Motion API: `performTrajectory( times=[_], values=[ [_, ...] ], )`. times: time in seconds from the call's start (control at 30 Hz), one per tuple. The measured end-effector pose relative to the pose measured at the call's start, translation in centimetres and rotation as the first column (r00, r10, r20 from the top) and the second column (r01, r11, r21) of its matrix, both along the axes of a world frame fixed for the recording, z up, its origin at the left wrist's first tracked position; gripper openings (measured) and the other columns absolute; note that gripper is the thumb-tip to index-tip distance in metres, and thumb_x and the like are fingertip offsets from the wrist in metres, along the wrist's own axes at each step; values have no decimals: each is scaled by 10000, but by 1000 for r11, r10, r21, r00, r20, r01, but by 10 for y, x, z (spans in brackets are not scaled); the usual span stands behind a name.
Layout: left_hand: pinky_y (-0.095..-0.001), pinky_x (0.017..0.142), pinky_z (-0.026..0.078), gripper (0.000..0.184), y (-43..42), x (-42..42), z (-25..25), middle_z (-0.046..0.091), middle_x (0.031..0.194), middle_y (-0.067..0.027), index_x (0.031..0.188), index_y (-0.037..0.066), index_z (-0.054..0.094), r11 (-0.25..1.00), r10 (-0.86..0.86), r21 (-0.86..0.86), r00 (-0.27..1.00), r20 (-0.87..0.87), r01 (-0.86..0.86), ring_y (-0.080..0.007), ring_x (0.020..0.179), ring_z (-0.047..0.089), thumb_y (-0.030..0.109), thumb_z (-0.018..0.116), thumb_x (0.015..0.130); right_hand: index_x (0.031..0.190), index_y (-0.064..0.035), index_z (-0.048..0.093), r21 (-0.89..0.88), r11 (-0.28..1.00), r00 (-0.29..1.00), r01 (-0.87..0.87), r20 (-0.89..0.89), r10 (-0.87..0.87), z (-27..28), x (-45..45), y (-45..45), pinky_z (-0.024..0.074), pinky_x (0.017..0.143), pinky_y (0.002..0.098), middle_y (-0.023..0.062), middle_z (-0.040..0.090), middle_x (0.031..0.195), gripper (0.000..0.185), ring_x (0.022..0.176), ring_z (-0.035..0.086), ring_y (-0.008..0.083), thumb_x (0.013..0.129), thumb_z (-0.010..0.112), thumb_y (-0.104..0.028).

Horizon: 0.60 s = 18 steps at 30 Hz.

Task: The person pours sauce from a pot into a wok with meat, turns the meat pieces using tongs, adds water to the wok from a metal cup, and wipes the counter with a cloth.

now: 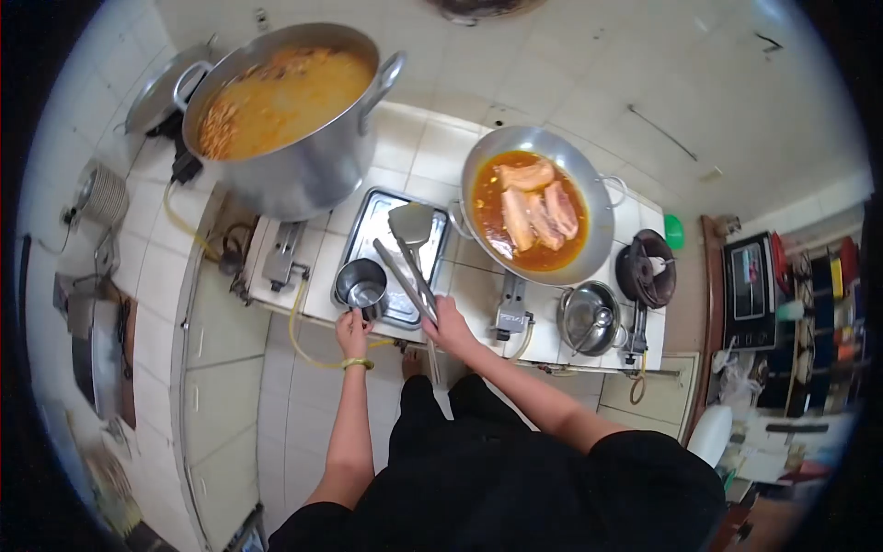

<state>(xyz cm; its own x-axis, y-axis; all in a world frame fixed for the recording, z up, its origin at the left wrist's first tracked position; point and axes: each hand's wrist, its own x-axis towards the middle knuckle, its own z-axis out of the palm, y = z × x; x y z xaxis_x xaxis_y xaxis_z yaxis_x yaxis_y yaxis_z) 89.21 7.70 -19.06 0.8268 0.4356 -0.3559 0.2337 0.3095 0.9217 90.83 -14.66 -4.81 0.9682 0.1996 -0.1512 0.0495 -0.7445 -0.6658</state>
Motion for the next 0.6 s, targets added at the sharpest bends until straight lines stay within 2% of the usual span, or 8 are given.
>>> performTrajectory(
  times=[0.1, 0.2, 0.23, 0.27, 0.33, 0.4, 0.47, 0.6],
  values=[
    [-239, 447, 485, 372, -12, 31, -47, 487, 776, -72, 621, -51, 553, 998, -58, 30, 998, 22, 57, -125, 563, 530, 200, 552, 895, 1160, 44, 429, 126, 990, 956, -66, 292, 27, 76, -35, -36, 469, 714, 425, 250, 525, 1006, 492, 808, 582, 363, 813, 601, -258],
    [-239, 422, 417, 382, -23, 46, -60, 484, 588, -46, 580, -23, 517, 974, -94, 212, 992, 81, 75, -112, 505, 491, 197, 560, 890, 1243, 33, 394, 367, 925, 988, 103, -142, -54, 150, -55, -87, 480, 750, 385, 270, 542, 998, 573, 830, 582, 370, 821, 606, -292],
    [-237, 408, 416, 370, -27, 49, -58, 496, 573, -43, 596, -17, 515, 988, -84, 135, 993, 81, 73, -106, 506, 496, 206, 567, 886, 1256, 30, 391, 373, 909, 975, 184, -190, -119, 156, -59, -110, 475, 771, 379, 263, 554, 1006, 594, 874, 581, 361, 818, 618, -302],
    [-226, 406, 416, 341, -29, 50, -55, 517, 598, -47, 628, -11, 535, 995, -77, -66, 997, -18, 76, -101, 486, 488, 218, 582, 876, 1260, 19, 393, 297, 940, 985, 169, -71, -155, 156, -58, -136, 478, 767, 377, 254, 562, 1015, 600, 892, 585, 352, 812, 628, -302],
    [-227, 421, 435, 293, -35, 47, -26, 537, 614, -52, 682, 5, 553, 997, -61, 41, 984, -166, 69, -103, 459, 474, 229, 597, 865, 1262, -7, 405, 16, 991, 938, 137, 320, -134, 148, -53, -193, 492, 733, 379, 235, 575, 1034, 597, 898, 598, 337, 795, 645, -291],
    [-230, 422, 444, 252, -27, 44, -59, 553, 641, -56, 752, 7, 565, 947, 53, 321, 994, -90, -22, -108, 456, 500, 231, 598, 864, 1241, -24, 419, -292, 916, 860, 275, 500, -99, 148, -44, -240, 499, 664, 405, 204, 588, 984, 567, 831, 610, 318, 774, 643, -253],
    [-234, 415, 442, 225, -20, 21, -65, 561, 670, -64, 820, 14, 560, 903, 67, 429, 997, -43, -42, -119, 463, 523, 231, 589, 870, 1199, -22, 431, -590, 747, 948, 306, 258, -184, 168, -33, -260, 491, 635, 435, 173, 585, 907, 508, 772, 605, 319, 765, 618, -208],
    [-246, 432, 475, 229, -24, -54, 23, 571, 721, -84, 921, 4, 548, 907, -15, 415, 992, -123, 65, -153, 502, 577, 228, 569, 882, 1125, -17, 455, -653, 719, 947, 236, 321, -20, 123, -8, -302, 502, 595, 418, 164, 580, 868, 399, 712, 610, 319, 760, 571, -130]
  ],
)
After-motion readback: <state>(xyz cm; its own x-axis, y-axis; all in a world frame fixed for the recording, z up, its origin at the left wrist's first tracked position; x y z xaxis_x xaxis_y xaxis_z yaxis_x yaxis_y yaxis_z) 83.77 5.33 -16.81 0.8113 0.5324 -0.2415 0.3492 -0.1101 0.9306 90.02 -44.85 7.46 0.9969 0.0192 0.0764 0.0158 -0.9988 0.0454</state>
